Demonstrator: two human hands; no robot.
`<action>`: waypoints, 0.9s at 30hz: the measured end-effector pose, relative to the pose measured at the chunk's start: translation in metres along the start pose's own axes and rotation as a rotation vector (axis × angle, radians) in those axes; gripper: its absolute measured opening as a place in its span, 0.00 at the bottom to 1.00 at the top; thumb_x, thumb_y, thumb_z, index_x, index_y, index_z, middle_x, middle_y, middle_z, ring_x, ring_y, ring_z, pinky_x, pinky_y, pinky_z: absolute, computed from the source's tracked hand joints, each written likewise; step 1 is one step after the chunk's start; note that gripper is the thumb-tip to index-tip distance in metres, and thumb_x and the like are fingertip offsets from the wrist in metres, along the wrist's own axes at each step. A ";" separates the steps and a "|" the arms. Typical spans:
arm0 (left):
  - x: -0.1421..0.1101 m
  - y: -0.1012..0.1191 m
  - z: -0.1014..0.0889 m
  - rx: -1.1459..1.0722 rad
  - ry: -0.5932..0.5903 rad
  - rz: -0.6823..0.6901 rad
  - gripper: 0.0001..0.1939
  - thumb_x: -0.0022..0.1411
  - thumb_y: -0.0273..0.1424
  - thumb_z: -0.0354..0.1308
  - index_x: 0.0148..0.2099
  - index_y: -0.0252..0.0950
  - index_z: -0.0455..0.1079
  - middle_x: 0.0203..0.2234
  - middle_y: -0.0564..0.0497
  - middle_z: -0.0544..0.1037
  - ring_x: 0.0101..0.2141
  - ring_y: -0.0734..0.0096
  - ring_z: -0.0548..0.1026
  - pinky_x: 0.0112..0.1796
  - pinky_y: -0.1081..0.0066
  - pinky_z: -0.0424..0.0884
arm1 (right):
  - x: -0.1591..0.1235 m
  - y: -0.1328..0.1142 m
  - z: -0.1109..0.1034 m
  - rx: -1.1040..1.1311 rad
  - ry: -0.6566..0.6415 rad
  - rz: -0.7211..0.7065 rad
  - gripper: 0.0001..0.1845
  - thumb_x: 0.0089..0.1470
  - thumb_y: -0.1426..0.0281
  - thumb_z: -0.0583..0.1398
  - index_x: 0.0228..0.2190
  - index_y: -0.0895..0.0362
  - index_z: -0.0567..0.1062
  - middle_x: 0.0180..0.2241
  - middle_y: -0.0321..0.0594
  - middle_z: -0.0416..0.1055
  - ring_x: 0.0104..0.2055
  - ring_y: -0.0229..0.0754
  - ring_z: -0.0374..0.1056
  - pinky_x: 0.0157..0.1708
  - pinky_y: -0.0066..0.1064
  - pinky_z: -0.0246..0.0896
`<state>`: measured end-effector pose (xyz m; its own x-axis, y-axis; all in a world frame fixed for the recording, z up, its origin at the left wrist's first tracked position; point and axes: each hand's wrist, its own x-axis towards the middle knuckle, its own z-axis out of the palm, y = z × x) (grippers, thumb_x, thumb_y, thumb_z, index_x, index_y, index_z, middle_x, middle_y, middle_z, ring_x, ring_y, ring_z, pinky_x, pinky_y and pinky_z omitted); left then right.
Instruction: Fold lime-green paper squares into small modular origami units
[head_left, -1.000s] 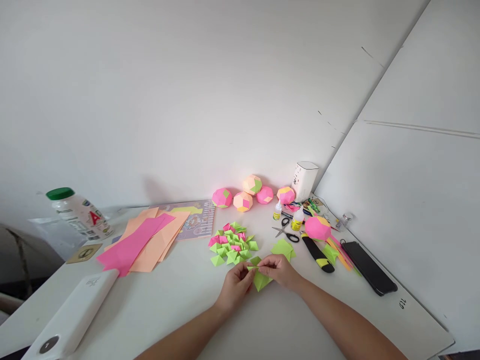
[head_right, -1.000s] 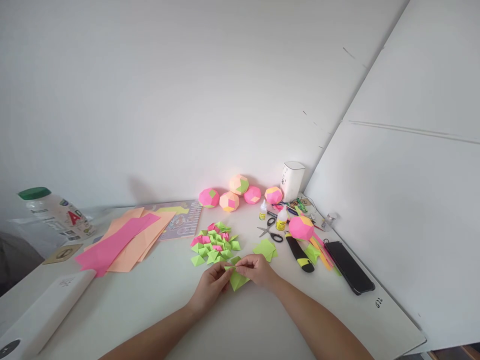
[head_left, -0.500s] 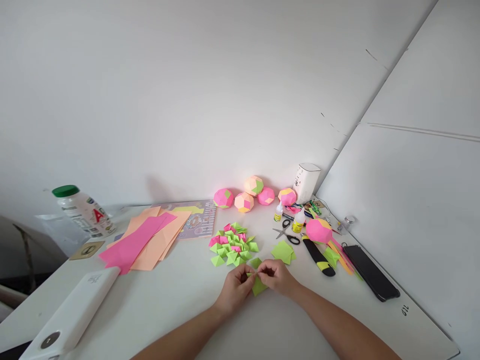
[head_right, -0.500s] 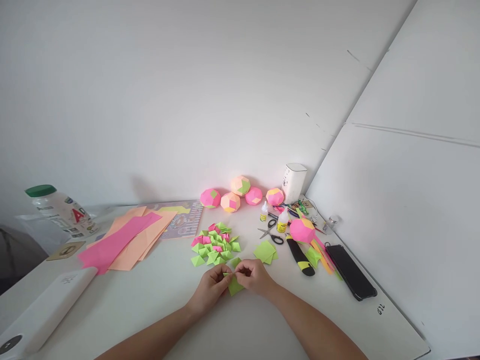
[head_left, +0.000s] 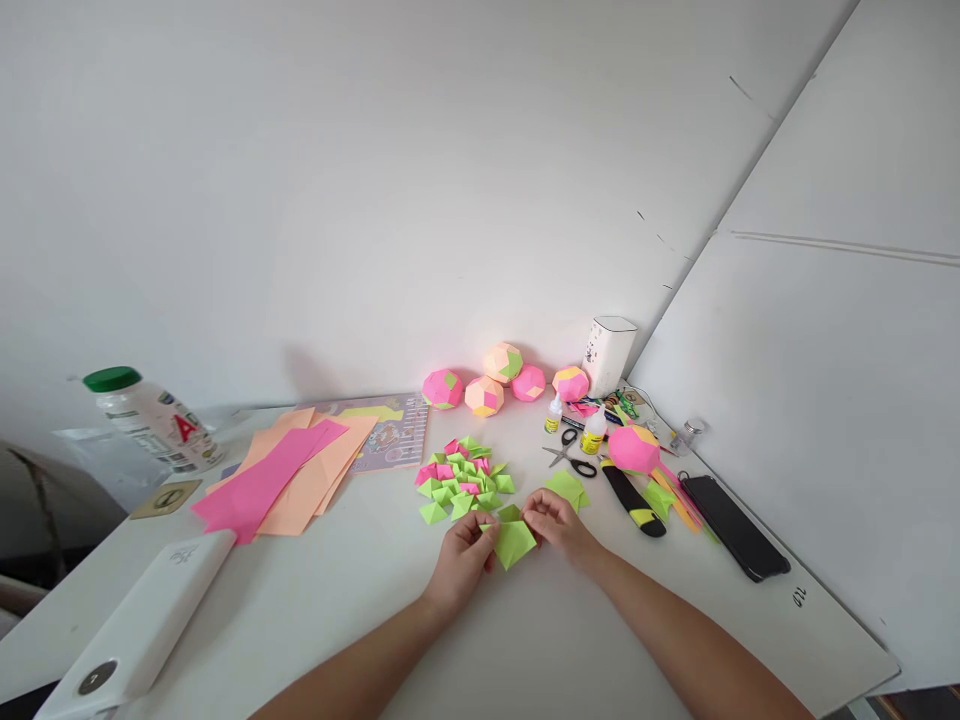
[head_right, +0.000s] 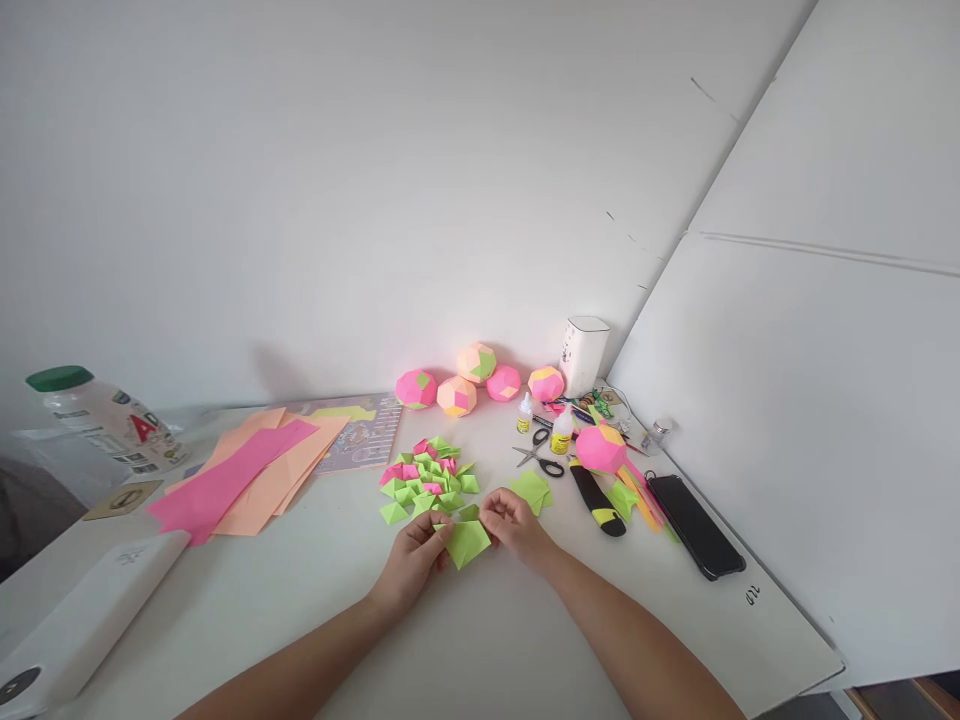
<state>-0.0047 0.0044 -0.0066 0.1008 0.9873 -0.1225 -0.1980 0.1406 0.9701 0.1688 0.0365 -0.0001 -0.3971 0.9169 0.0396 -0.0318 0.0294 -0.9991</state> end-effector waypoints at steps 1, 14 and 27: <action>0.000 -0.001 0.000 0.016 -0.018 0.003 0.15 0.51 0.43 0.59 0.30 0.36 0.63 0.12 0.62 0.62 0.15 0.79 0.59 0.19 0.78 0.54 | 0.000 0.001 0.001 -0.037 -0.019 -0.016 0.09 0.48 0.64 0.60 0.29 0.57 0.69 0.21 0.31 0.62 0.21 0.32 0.56 0.21 0.24 0.53; -0.002 0.002 0.003 -0.038 0.041 0.012 0.15 0.52 0.42 0.58 0.27 0.36 0.60 0.12 0.61 0.62 0.14 0.79 0.59 0.18 0.77 0.56 | 0.001 0.002 0.001 -0.081 -0.007 0.066 0.10 0.44 0.66 0.63 0.19 0.59 0.70 0.15 0.28 0.55 0.17 0.31 0.47 0.18 0.25 0.41; 0.014 0.017 -0.012 -0.255 -0.139 -0.200 0.13 0.53 0.38 0.58 0.24 0.33 0.65 0.17 0.53 0.69 0.18 0.76 0.67 0.20 0.76 0.64 | 0.002 0.003 0.008 -0.065 0.064 0.062 0.12 0.46 0.63 0.61 0.23 0.58 0.68 0.17 0.30 0.61 0.18 0.32 0.58 0.17 0.23 0.52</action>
<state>-0.0180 0.0217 0.0061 0.2906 0.9213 -0.2583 -0.3964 0.3616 0.8438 0.1609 0.0352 -0.0026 -0.3365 0.9414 -0.0214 0.0518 -0.0042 -0.9986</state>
